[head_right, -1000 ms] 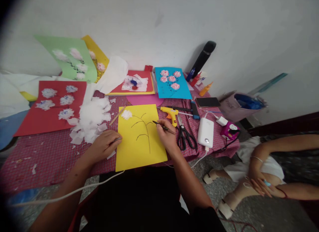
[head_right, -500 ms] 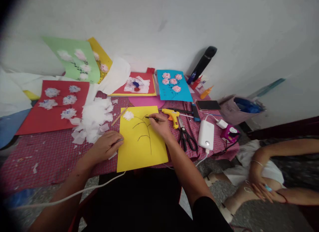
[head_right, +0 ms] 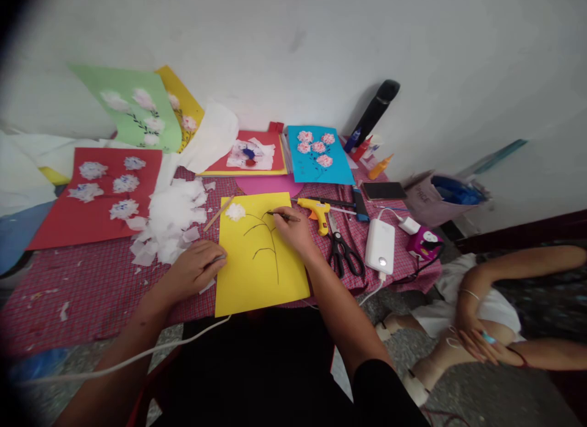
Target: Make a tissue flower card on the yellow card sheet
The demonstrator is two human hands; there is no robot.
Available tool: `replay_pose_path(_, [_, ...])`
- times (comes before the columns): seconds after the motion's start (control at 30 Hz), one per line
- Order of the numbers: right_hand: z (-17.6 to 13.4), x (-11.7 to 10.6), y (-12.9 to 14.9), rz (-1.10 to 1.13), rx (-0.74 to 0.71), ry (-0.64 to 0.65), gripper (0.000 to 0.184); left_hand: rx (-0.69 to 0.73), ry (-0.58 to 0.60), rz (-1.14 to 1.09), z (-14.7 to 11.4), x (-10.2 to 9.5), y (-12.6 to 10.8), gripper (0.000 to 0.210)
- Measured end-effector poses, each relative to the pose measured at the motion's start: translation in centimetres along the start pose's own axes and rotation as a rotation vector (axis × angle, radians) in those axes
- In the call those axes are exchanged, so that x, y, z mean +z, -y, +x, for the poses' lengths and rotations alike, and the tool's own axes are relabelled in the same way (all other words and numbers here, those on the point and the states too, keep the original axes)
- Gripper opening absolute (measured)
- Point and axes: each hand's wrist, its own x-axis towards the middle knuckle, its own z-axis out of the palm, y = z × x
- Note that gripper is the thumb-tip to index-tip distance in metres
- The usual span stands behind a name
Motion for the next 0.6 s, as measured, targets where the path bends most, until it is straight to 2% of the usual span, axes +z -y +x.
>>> replay_pose_path(0.33, [0.20,-0.17,-0.38,-0.012,0.017,-0.088,0.021,-0.007,0.006,-0.008,0.13,-0.17,-0.16,0.018])
replay_pose_path(0.6, [0.12,-0.58,0.39,-0.015,0.057,-0.126,0.019,-0.006,0.005,-0.006,0.08,-0.15,-0.09,0.017])
